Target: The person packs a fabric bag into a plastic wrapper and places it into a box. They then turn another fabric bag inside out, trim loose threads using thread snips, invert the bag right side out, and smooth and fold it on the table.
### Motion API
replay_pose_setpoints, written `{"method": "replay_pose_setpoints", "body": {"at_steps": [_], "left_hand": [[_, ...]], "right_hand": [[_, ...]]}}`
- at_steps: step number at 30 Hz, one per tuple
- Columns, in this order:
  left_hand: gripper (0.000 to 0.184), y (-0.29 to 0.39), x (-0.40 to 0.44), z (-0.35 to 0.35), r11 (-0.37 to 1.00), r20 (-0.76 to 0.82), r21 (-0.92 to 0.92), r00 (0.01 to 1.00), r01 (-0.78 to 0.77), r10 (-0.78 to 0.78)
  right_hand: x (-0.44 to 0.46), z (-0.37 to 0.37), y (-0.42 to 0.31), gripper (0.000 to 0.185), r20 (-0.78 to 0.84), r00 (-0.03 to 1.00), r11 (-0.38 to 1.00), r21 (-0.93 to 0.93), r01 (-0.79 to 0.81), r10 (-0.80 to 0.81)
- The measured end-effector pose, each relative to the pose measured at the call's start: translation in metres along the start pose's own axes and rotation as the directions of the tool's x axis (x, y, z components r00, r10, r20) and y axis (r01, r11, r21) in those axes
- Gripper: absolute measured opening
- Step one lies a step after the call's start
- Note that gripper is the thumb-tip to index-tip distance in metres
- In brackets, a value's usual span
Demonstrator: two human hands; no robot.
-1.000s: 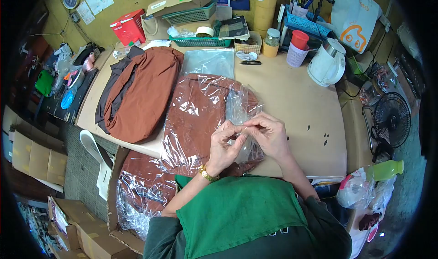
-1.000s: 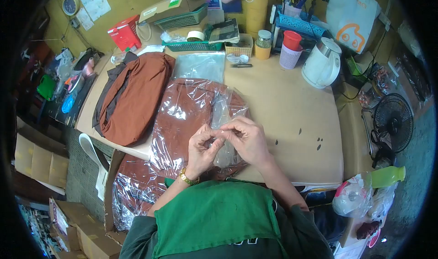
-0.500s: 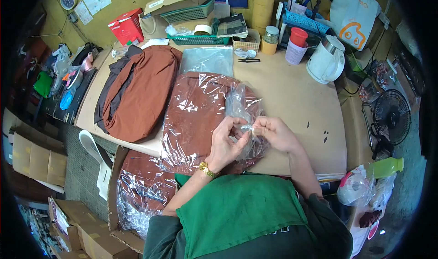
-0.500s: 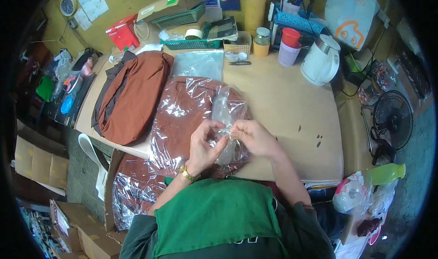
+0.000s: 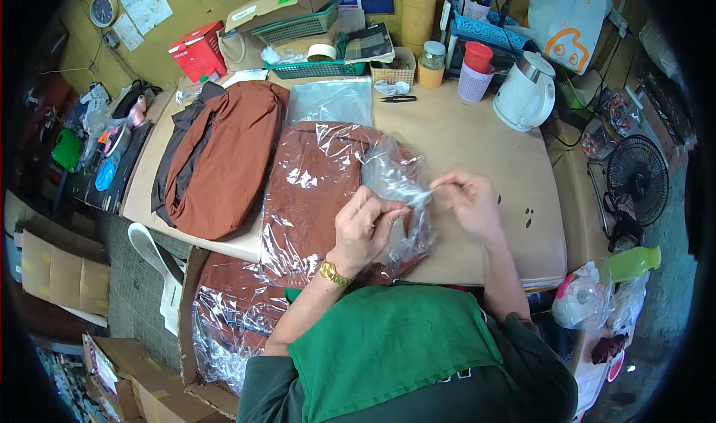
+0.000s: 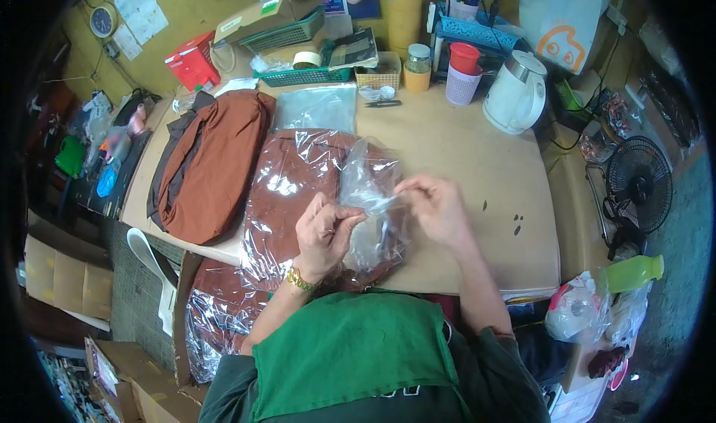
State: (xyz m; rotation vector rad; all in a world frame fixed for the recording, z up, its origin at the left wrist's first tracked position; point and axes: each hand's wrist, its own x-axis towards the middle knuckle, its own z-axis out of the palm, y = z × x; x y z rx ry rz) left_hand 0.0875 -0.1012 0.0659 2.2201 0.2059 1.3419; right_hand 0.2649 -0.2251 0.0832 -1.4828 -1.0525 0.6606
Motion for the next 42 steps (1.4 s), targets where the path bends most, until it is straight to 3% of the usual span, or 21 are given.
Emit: {"method": "replay_pose_setpoints", "body": {"at_steps": [1,3,5,8,10,12,14,18,20,24,27,29,30,31,32,33,35,37,39,41,42], "left_hand": [[0.017,0.004,0.003,0.0,1.0,0.002,-0.002,1.0,-0.001,0.001],[0.017,0.012,0.004,0.004,0.996,0.025,-0.088,0.999,-0.03,0.032],[0.02,0.002,0.006,-0.014,0.995,0.075,0.031,0.992,0.1,-0.102],[0.04,-0.046,-0.01,-0.031,0.874,0.102,0.368,0.921,0.316,-0.376],[0.059,-0.079,-0.044,-0.025,0.705,0.151,0.588,0.802,0.397,-0.578],[0.062,-0.098,-0.071,-0.014,0.665,0.182,0.684,0.813,0.3,-0.554],[0.066,-0.096,-0.077,-0.012,0.592,0.197,0.775,0.807,0.22,-0.557],[0.065,-0.099,-0.076,-0.019,0.582,0.192,0.776,0.788,0.243,-0.585],[0.065,-0.1,-0.076,-0.018,0.584,0.194,0.776,0.791,0.237,-0.58],[0.064,-0.1,-0.075,-0.017,0.579,0.194,0.786,0.803,0.217,-0.564],[0.066,-0.102,-0.077,-0.015,0.576,0.191,0.788,0.803,0.218,-0.565],[0.065,-0.102,-0.076,-0.016,0.568,0.191,0.794,0.799,0.216,-0.571],[0.065,-0.101,-0.075,-0.016,0.565,0.189,0.796,0.796,0.218,-0.574],[0.065,-0.1,-0.074,-0.016,0.57,0.188,0.79,0.795,0.227,-0.576],[0.065,-0.099,-0.074,-0.017,0.577,0.187,0.783,0.795,0.234,-0.577],[0.065,-0.099,-0.074,-0.017,0.576,0.189,0.784,0.794,0.232,-0.578],[0.066,-0.1,-0.075,-0.016,0.574,0.187,0.787,0.799,0.226,-0.572],[0.066,-0.101,-0.076,-0.016,0.577,0.189,0.785,0.8,0.226,-0.57],[0.066,-0.102,-0.075,-0.017,0.578,0.187,0.784,0.802,0.226,-0.568],[0.065,-0.101,-0.075,-0.017,0.583,0.185,0.775,0.794,0.245,-0.579],[0.065,-0.1,-0.076,-0.018,0.582,0.185,0.775,0.794,0.244,-0.58]], "right_hand": [[0.001,-0.01,0.001,0.011,-0.16,0.965,0.946,-0.281,0.159,-0.21],[0.002,-0.034,0.004,0.015,-0.363,0.838,0.784,-0.61,0.116,-0.407],[-0.003,-0.077,0.007,0.014,-0.553,0.744,0.748,-0.654,-0.109,-0.376],[-0.019,-0.077,0.008,0.013,-0.629,0.639,0.832,-0.554,0.03,-0.442],[-0.029,-0.05,0.04,0.008,-0.538,0.812,0.974,-0.143,0.177,-0.227],[-0.032,-0.013,0.033,0.01,-0.247,0.954,0.954,-0.283,0.098,-0.172],[-0.026,0.004,0.047,0.022,-0.187,0.981,0.8,-0.596,-0.068,-0.056],[-0.037,-0.019,0.088,0.028,-0.313,0.948,0.658,-0.725,-0.202,-0.054],[-0.051,-0.034,0.099,0.032,-0.353,0.904,0.417,-0.879,-0.232,-0.241],[-0.065,-0.051,0.1,0.03,-0.373,0.904,0.285,-0.908,-0.308,-0.209],[-0.066,-0.05,0.107,0.028,-0.418,0.905,0.41,-0.841,-0.354,-0.077],[-0.059,-0.051,0.115,0.025,-0.48,0.876,0.726,-0.617,-0.305,-0.04],[-0.055,-0.052,0.114,0.025,-0.477,0.878,0.726,-0.617,-0.304,-0.037],[-0.051,-0.054,0.112,0.022,-0.517,0.856,0.968,-0.203,-0.147,0.022],[-0.048,-0.056,0.109,0.02,-0.528,0.844,0.964,0.26,0.053,0.096],[-0.046,-0.058,0.103,0.02,-0.528,0.843,0.964,0.262,0.051,0.099],[-0.046,-0.063,0.088,0.019,-0.328,0.933,0.736,0.667,0.117,0.148],[-0.049,-0.069,0.085,0.024,-0.265,0.941,0.716,0.697,0.036,0.211],[-0.058,-0.097,0.105,0.024,-0.14,0.959,0.8,0.587,-0.121,0.247],[-0.058,-0.127,0.133,0.018,-0.539,0.821,0.917,0.395,0.053,0.185],[-0.061,-0.153,0.134,0.016,-0.624,0.756,0.978,0.072,-0.195,0.196]]}}
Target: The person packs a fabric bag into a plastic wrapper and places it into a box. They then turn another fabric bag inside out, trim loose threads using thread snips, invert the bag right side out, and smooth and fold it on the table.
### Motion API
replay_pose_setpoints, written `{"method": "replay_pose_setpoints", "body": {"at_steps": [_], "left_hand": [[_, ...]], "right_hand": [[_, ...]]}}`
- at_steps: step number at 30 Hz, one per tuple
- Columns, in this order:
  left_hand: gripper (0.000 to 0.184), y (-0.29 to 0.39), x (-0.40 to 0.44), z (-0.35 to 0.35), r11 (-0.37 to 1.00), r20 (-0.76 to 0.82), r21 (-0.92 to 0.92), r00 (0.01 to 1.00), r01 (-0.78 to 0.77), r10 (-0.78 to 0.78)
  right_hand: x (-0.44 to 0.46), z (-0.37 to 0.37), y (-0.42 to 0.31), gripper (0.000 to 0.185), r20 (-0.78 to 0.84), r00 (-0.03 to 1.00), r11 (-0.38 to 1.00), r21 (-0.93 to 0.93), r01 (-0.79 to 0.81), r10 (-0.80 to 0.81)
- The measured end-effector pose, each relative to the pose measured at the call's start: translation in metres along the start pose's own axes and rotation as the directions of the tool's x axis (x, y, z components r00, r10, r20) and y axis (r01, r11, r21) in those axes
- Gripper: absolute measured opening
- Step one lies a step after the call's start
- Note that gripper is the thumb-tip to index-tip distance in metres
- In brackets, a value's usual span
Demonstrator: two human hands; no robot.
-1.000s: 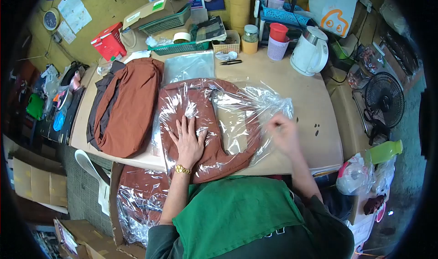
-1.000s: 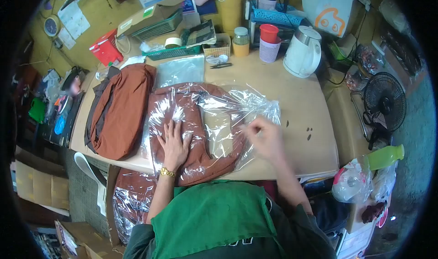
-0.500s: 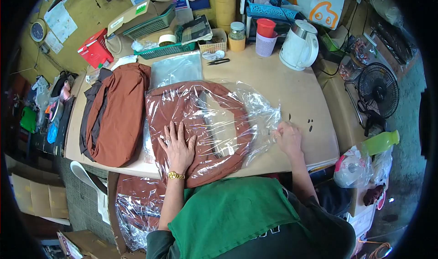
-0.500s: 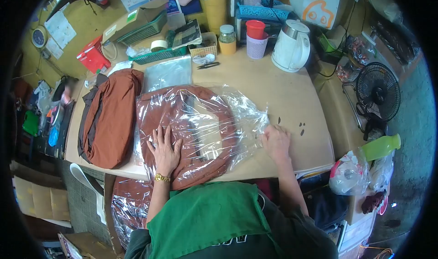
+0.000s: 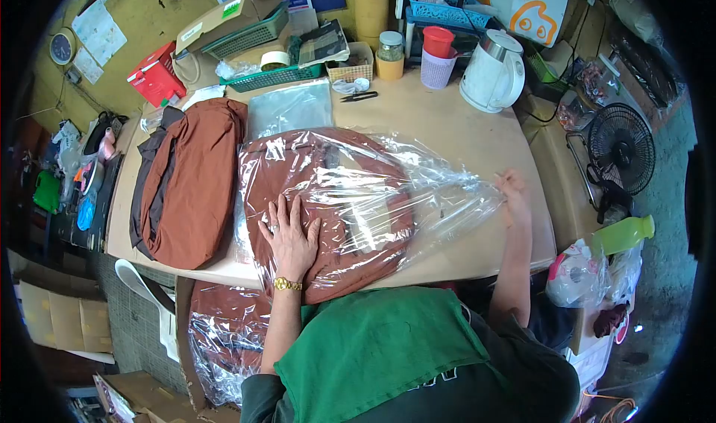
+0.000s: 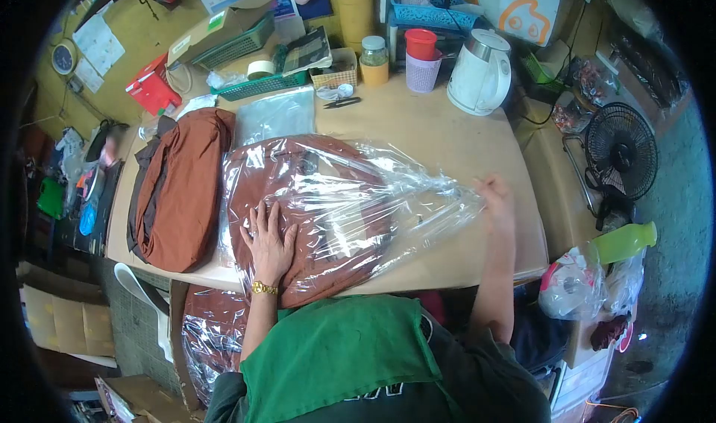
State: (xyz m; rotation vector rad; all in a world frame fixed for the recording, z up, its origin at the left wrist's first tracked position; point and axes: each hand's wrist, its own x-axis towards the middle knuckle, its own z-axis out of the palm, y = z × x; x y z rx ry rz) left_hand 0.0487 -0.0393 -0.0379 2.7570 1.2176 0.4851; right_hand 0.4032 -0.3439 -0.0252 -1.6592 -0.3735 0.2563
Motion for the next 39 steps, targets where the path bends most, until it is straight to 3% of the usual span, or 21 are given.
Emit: {"method": "replay_pose_setpoints", "body": {"at_steps": [1,2,4,7,10,14,16,17,18,19,20,22,24,26,27,29,30,32,36,38,39], "left_hand": [[0.065,0.0,-0.001,0.0,1.0,0.002,0.004,1.0,-0.005,0.005],[0.065,0.0,0.001,0.0,1.0,-0.001,0.007,1.0,-0.01,0.01],[0.065,0.001,0.003,0.002,1.0,-0.011,0.012,1.0,-0.008,0.009],[0.064,0.0,0.001,0.003,1.0,-0.008,0.02,1.0,-0.018,0.018],[0.064,0.0,0.002,0.001,1.0,-0.014,0.005,1.0,-0.013,0.013],[0.064,-0.001,0.002,0.001,1.0,-0.032,-0.012,0.999,-0.02,0.019],[0.064,-0.001,0.001,0.0,1.0,-0.035,-0.016,0.999,-0.021,0.021],[0.064,-0.002,0.0,0.0,1.0,-0.033,-0.014,0.999,-0.018,0.017],[0.064,-0.002,0.0,0.0,0.999,-0.04,-0.02,0.999,-0.025,0.025],[0.064,-0.002,0.001,0.0,0.999,-0.049,-0.028,0.998,-0.036,0.034],[0.063,0.0,0.002,-0.001,0.999,-0.032,-0.035,0.999,-0.022,0.021],[0.064,0.0,0.003,-0.001,0.999,-0.023,-0.041,0.999,-0.024,0.023],[0.064,0.0,0.002,-0.003,0.999,-0.011,-0.042,1.0,-0.022,0.021],[0.065,0.0,0.002,-0.003,0.999,-0.017,-0.037,0.999,-0.029,0.028],[0.065,0.0,0.002,-0.002,0.999,-0.025,-0.032,0.999,-0.036,0.036],[0.065,0.0,0.003,-0.001,0.999,-0.021,-0.036,0.999,-0.028,0.027],[0.065,0.0,0.002,-0.001,0.999,-0.016,-0.038,1.0,-0.017,0.016],[0.065,-0.001,0.004,-0.001,0.998,-0.023,-0.051,0.999,-0.024,0.023],[0.08,0.027,0.003,-0.039,0.93,-0.115,-0.365,0.993,-0.036,-0.007],[0.094,0.069,0.006,-0.069,0.732,-0.113,-0.638,0.969,-0.24,0.219],[0.098,0.096,0.008,-0.076,0.654,-0.014,-0.73,0.962,-0.197,0.273]], "right_hand": [[0.012,-0.014,-0.006,0.015,-0.103,0.994,0.916,-0.402,-0.015,-0.029],[0.019,-0.01,-0.016,0.015,-0.101,0.994,0.916,-0.401,-0.008,-0.036],[0.023,0.011,-0.042,0.017,-0.233,0.789,0.78,-0.458,0.427,-0.568],[-0.002,0.094,-0.108,0.025,0.104,0.919,0.71,-0.604,0.362,-0.38],[0.009,0.153,-0.092,0.034,0.491,0.871,0.246,-0.843,0.479,-0.014],[0.026,0.183,-0.048,0.032,0.561,0.828,0.263,-0.797,0.544,-0.012],[0.03,0.182,-0.049,0.038,0.389,0.898,0.69,-0.709,0.149,0.207],[0.031,0.18,-0.046,0.038,0.392,0.896,0.69,-0.708,0.149,0.209],[0.031,0.177,-0.042,0.037,0.46,0.848,0.948,-0.285,-0.14,0.263],[0.034,0.17,-0.036,0.037,0.541,0.799,0.88,0.207,-0.428,0.261],[0.047,0.162,-0.018,0.037,0.536,0.802,0.881,0.207,-0.426,0.262],[0.09,0.137,0.023,0.027,0.395,0.917,0.552,0.755,-0.352,0.045],[0.111,0.1,0.007,0.022,0.123,0.984,0.372,0.914,-0.163,0.13],[0.119,0.076,0.007,0.03,-0.321,0.944,0.687,0.67,0.281,-0.072],[0.113,0.072,-0.001,0.03,-0.322,0.944,0.687,0.67,0.282,-0.073],[0.089,0.058,-0.016,0.044,-0.176,0.984,0.961,0.276,0.016,0.034],[0.07,0.066,-0.021,0.044,-0.174,0.984,0.962,0.274,0.016,0.033],[0.03,0.092,-0.026,0.055,0.446,0.893,0.997,0.078,0.018,-0.051],[0.027,0.093,-0.031,0.067,0.469,0.88,0.995,0.02,-0.094,0.074],[0.002,0.116,-0.071,0.071,0.36,0.924,0.966,0.257,0.035,-0.13],[-0.013,0.126,-0.092,0.071,0.367,0.922,0.967,0.252,0.03,-0.124]]}}
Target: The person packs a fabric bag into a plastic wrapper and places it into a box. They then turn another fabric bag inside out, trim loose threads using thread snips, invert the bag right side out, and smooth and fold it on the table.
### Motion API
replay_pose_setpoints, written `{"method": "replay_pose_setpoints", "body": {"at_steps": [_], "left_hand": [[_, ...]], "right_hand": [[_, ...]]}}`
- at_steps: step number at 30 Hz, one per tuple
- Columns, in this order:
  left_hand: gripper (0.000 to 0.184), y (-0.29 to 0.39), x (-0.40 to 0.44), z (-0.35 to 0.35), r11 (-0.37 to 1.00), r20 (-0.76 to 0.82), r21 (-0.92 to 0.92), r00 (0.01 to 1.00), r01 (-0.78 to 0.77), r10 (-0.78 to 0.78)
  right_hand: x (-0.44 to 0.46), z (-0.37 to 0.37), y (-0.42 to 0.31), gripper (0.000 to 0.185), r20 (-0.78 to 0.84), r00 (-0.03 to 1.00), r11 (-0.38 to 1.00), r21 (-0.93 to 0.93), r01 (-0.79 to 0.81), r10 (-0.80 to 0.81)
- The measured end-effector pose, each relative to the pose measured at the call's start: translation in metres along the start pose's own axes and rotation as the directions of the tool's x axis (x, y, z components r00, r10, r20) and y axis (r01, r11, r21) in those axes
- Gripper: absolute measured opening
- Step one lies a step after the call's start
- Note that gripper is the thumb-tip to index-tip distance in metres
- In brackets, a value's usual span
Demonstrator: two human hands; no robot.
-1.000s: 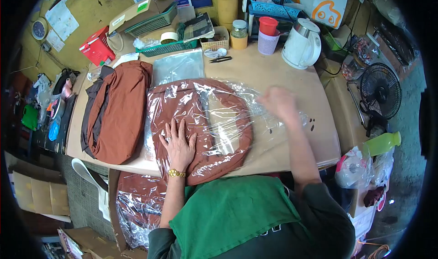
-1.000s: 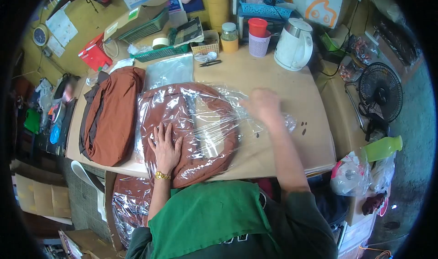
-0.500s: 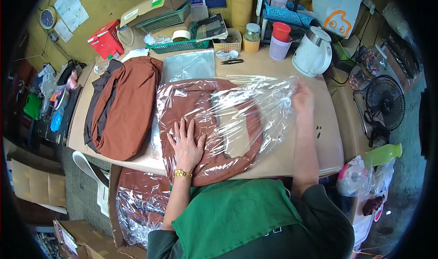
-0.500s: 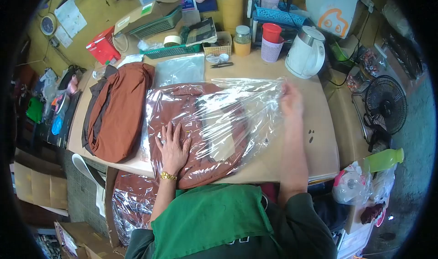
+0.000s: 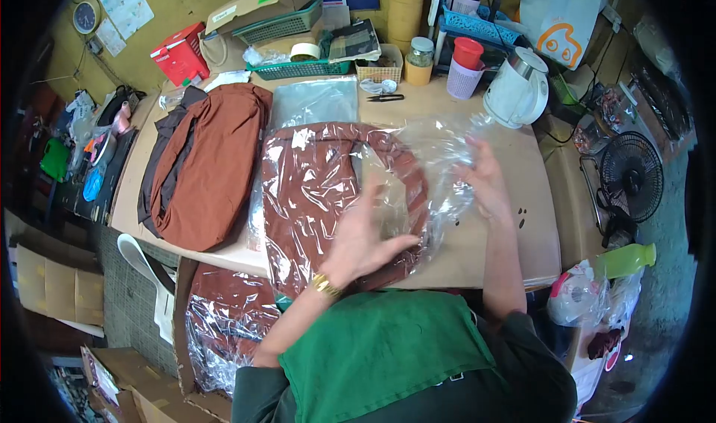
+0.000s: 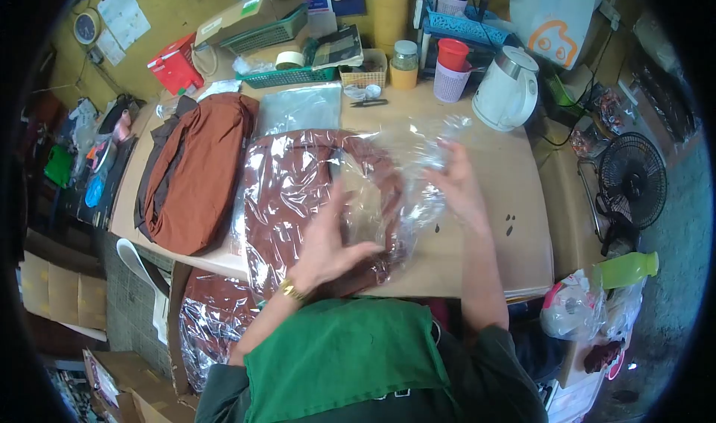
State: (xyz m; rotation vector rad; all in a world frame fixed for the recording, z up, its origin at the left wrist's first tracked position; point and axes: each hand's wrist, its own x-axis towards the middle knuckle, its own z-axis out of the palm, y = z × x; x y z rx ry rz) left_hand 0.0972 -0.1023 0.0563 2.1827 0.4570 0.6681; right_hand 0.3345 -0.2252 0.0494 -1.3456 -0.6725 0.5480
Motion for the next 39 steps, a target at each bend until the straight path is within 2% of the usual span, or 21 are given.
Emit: {"method": "replay_pose_setpoints", "body": {"at_steps": [3,5,8,9,11,12,14,16,19,22,23,24,26,27,28,29,30,32,36,38,39], "left_hand": [[0.052,0.008,0.051,0.043,0.887,0.088,-0.456,0.989,-0.066,0.118],[0.035,0.014,0.104,0.028,0.934,0.125,-0.356,0.992,0.041,0.004],[0.045,0.1,0.132,-0.034,0.249,-0.095,-0.962,0.993,-0.11,0.074],[0.049,0.109,0.131,-0.062,0.274,-0.187,-0.932,0.962,-0.238,0.198],[0.051,0.114,0.124,-0.099,0.116,-0.235,-0.955,0.934,-0.274,0.27],[0.051,0.093,0.122,-0.111,0.073,-0.231,-0.956,0.884,-0.283,0.406],[0.053,0.067,0.103,-0.109,-0.23,-0.198,-0.965,0.931,-0.13,0.307],[0.053,0.027,0.078,-0.093,0.168,-0.16,-0.97,0.982,-0.176,0.105],[0.054,-0.036,0.027,-0.058,0.189,0.01,-0.981,0.982,0.046,-0.189],[0.065,-0.099,-0.032,-0.038,-0.344,0.226,-0.925,0.962,0.162,-0.155],[0.064,-0.09,-0.042,-0.039,-0.361,0.236,-0.927,0.907,0.102,-0.348],[0.064,-0.106,-0.052,-0.036,-0.361,0.238,-0.927,0.907,0.105,-0.347],[0.062,-0.156,-0.075,-0.037,0.296,0.005,-0.925,0.787,0.237,-0.616],[0.063,-0.149,-0.082,-0.054,0.4,0.029,-0.842,0.771,0.362,-0.637],[0.065,-0.142,-0.087,-0.073,0.49,0.045,-0.732,0.752,0.473,-0.657],[0.067,-0.149,-0.099,-0.089,0.532,-0.016,-0.733,0.77,0.425,-0.638],[0.065,-0.126,-0.095,-0.106,0.642,-0.145,-0.678,0.79,0.359,-0.596],[0.059,-0.126,-0.09,-0.136,0.704,-0.281,-0.604,0.727,0.374,-0.627],[0.076,-0.111,-0.022,-0.126,0.887,-0.321,-0.234,0.829,0.398,-0.457],[0.076,-0.144,0.013,-0.098,0.929,-0.432,0.081,0.853,0.361,-0.294],[0.07,-0.153,0.022,-0.09,0.855,-0.413,0.255,0.85,0.452,-0.327]], "right_hand": [[-0.016,0.04,-0.05,0.068,0.443,0.885,0.971,0.237,0.042,-0.146],[-0.017,0.047,-0.065,0.059,0.156,0.858,0.863,0.222,0.453,-0.49],[-0.014,-0.008,-0.053,0.057,-0.182,0.92,0.938,-0.048,0.344,-0.347],[-0.018,-0.017,-0.043,0.057,-0.185,0.918,0.937,-0.05,0.347,-0.35],[-0.037,-0.032,-0.011,0.062,-0.158,0.982,0.836,0.52,0.173,-0.105],[-0.044,-0.047,0.01,0.062,-0.163,0.981,0.834,0.523,0.179,-0.108],[-0.059,-0.062,0.043,0.061,-0.103,0.995,0.821,0.567,0.057,0.002],[-0.064,-0.076,0.064,0.06,-0.058,0.993,0.772,0.634,-0.046,0.107],[-0.06,-0.104,0.068,0.059,0.018,0.972,0.68,0.712,-0.177,0.235],[-0.051,-0.128,0.066,0.058,0.092,0.924,0.631,0.705,-0.325,0.372],[-0.047,-0.131,0.068,0.057,0.097,0.909,0.648,0.671,-0.36,0.405],[-0.042,-0.135,0.072,0.057,0.094,0.901,0.684,0.618,-0.386,0.423],[-0.025,-0.135,0.091,0.052,-0.092,0.964,0.922,0.326,-0.208,0.25],[-0.023,-0.129,0.071,0.052,-0.093,0.964,0.922,0.325,-0.208,0.25],[-0.022,-0.117,0.033,0.053,-0.139,0.928,0.91,-0.191,-0.368,0.346],[-0.016,-0.11,0.011,0.055,-0.229,0.889,0.625,-0.642,-0.444,0.397],[-0.006,-0.11,0.013,0.055,-0.229,0.89,0.628,-0.64,-0.442,0.393],[0.014,-0.115,0.021,0.047,-0.055,0.996,0.579,-0.815,0.0,-0.077],[0.084,-0.026,0.015,0.049,0.134,0.978,0.582,-0.813,0.018,0.158],[0.09,0.034,0.029,0.06,-0.064,0.976,0.262,-0.958,-0.119,0.21],[0.087,0.048,0.066,0.065,-0.073,0.997,0.227,-0.971,-0.072,0.004]]}}
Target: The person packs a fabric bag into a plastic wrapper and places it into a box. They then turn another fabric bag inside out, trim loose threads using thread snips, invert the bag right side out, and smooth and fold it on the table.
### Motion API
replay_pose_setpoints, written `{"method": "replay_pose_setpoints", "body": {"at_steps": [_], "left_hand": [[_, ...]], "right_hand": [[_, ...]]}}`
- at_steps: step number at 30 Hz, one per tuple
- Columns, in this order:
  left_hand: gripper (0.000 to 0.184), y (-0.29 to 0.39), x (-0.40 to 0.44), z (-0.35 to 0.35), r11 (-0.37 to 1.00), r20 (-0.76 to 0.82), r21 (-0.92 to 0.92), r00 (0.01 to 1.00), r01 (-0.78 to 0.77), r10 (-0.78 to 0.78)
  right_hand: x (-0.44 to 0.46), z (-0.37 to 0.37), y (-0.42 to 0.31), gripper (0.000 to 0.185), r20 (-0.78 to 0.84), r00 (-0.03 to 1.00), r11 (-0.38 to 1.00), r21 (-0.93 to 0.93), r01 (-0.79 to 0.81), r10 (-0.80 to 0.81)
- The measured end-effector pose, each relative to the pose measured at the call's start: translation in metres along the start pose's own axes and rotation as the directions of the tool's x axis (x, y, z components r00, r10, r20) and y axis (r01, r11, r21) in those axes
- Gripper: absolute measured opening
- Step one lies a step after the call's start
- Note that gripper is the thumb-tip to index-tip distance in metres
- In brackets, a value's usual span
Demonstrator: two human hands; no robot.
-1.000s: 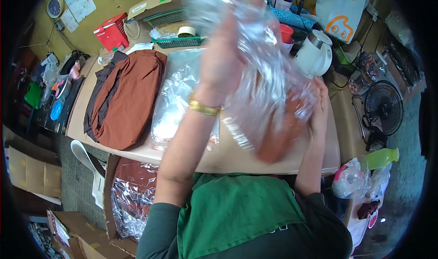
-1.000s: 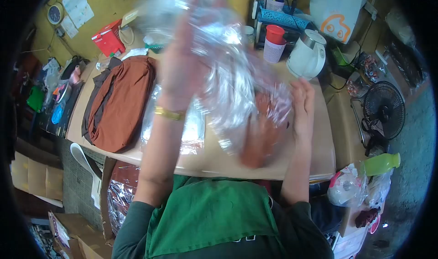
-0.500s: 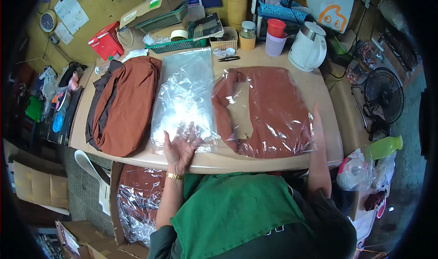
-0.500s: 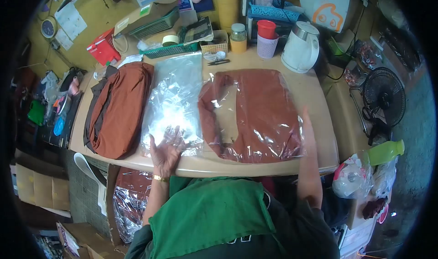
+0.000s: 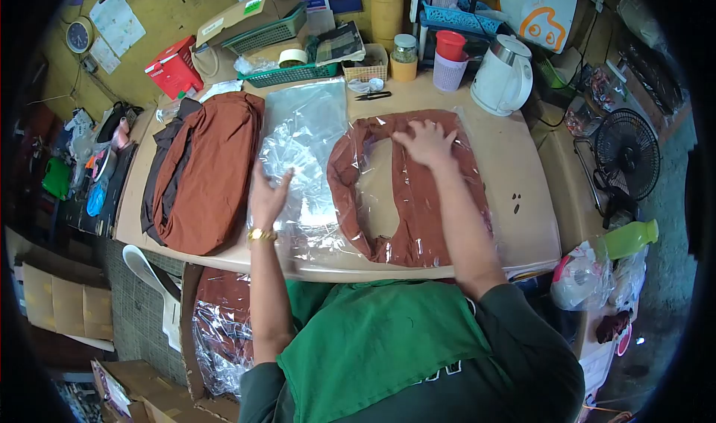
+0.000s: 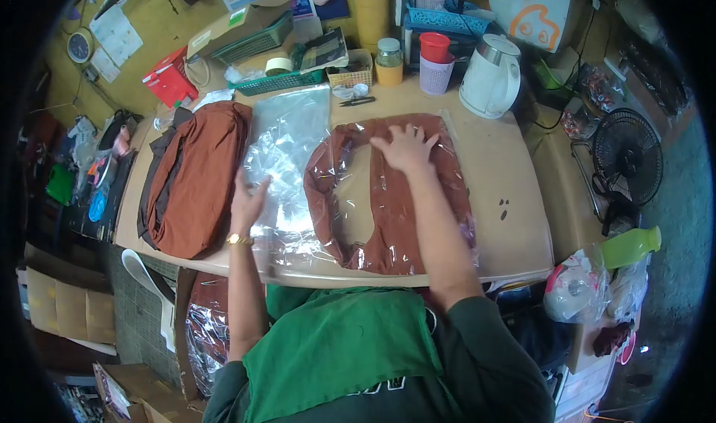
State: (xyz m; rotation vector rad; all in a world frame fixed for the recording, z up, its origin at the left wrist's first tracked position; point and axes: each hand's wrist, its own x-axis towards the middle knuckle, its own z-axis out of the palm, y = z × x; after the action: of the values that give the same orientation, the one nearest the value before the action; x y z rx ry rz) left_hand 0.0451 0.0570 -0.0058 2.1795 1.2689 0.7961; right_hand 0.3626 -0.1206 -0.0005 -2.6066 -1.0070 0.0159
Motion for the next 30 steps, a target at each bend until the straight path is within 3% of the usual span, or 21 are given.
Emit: {"method": "replay_pose_setpoints", "body": {"at_steps": [1,2,3,5,6,7,9,13,15,16,17,19,20,21,22,23,24,25,26,29,30], "left_hand": [[0.065,-0.002,0.005,0.008,0.978,0.024,0.207,0.999,0.027,-0.032],[0.046,-0.007,0.006,0.009,0.981,0.05,0.19,0.999,-0.025,0.016],[0.046,-0.023,0.008,0.01,0.981,0.048,0.192,0.999,-0.03,0.021],[0.029,-0.062,0.01,0.011,0.905,0.123,-0.399,0.987,0.147,-0.106],[0.029,-0.047,0.003,-0.004,0.626,0.272,-0.683,0.927,0.376,-0.26],[0.03,-0.058,0.007,-0.004,0.513,0.246,-0.802,0.952,0.305,-0.181],[0.029,-0.051,0.007,-0.011,0.458,0.194,-0.837,0.945,0.3,-0.265],[0.022,-0.052,0.011,-0.028,0.458,0.108,-0.866,0.969,0.202,-0.224],[0.051,0.004,-0.008,-0.046,0.601,0.072,-0.75,0.938,0.275,-0.339],[0.084,0.012,-0.021,-0.051,0.659,0.2,-0.681,0.946,0.321,-0.255],[0.094,0.002,-0.031,-0.036,0.824,0.142,-0.532,0.98,0.195,-0.141],[0.098,-0.002,-0.052,-0.022,0.973,0.239,-0.231,0.97,0.023,0.034],[0.098,-0.009,-0.054,-0.022,0.972,0.245,-0.233,0.969,0.03,0.029],[0.099,-0.017,-0.052,-0.025,0.951,0.274,-0.252,0.956,0.177,-0.105],[0.1,-0.02,-0.053,-0.026,0.911,0.308,-0.264,0.923,0.317,-0.231],[0.1,-0.016,-0.056,-0.029,0.913,0.321,-0.265,0.921,0.311,-0.221],[0.097,-0.005,-0.063,-0.037,0.997,0.12,-0.049,0.992,0.056,-0.05],[0.095,0.007,-0.067,-0.045,0.964,-0.045,0.21,0.983,-0.164,0.177],[0.087,0.022,-0.069,-0.051,0.965,-0.086,0.21,0.98,-0.158,0.179],[0.075,0.056,-0.079,-0.037,0.855,-0.009,0.366,0.917,-0.368,0.399],[0.074,0.065,-0.083,-0.024,0.86,0.079,0.319,0.916,-0.398,0.394]], "right_hand": [[-0.007,0.044,0.004,0.07,-0.2,0.979,0.998,-0.046,0.039,-0.048],[-0.012,0.063,0.011,0.068,-0.318,0.932,0.97,-0.218,0.108,-0.175],[-0.013,0.056,0.018,0.068,-0.324,0.93,0.971,-0.215,0.106,-0.174],[-0.012,0.022,0.031,0.066,0.064,0.97,0.972,0.012,0.233,-0.233],[-0.015,-0.001,0.033,0.064,0.126,0.977,0.984,0.06,0.166,-0.172],[-0.013,0.004,0.042,0.064,0.139,0.973,0.982,0.06,0.177,-0.184],[-0.02,0.02,0.056,0.066,-0.17,0.966,0.969,-0.185,0.163,-0.195],[-0.014,0.021,0.053,0.069,-0.119,0.975,0.968,-0.191,0.163,-0.187],[-0.013,0.019,0.051,0.072,-0.053,0.991,0.98,-0.165,0.109,-0.119],[-0.012,0.021,0.052,0.071,-0.064,0.991,0.981,-0.164,0.105,-0.117],[-0.012,0.022,0.052,0.071,-0.057,0.991,0.98,-0.162,0.111,-0.122],[-0.01,0.022,0.051,0.071,-0.061,0.993,0.985,-0.149,0.09,-0.1],[-0.006,0.02,0.051,0.07,-0.047,0.994,0.986,-0.141,0.089,-0.096],[0.005,0.021,0.059,0.07,-0.04,0.995,0.986,-0.146,0.081,-0.088],[0.019,0.023,0.072,0.069,0.047,0.989,0.99,-0.005,0.141,-0.141],[0.027,0.023,0.083,0.068,0.116,0.972,0.972,0.141,0.186,-0.203],[0.021,0.004,0.081,0.065,0.126,0.961,0.901,0.396,0.179,-0.247],[0.01,-0.014,0.081,0.065,0.12,0.964,0.904,0.39,0.173,-0.236],[-0.017,-0.043,0.066,0.064,0.061,0.972,0.935,0.296,0.198,-0.226],[-0.102,-0.061,0.035,0.059,-0.051,0.982,0.977,0.107,0.184,-0.18],[-0.127,-0.055,0.029,0.059,-0.043,0.977,0.978,-0.007,0.207,-0.207]]}}
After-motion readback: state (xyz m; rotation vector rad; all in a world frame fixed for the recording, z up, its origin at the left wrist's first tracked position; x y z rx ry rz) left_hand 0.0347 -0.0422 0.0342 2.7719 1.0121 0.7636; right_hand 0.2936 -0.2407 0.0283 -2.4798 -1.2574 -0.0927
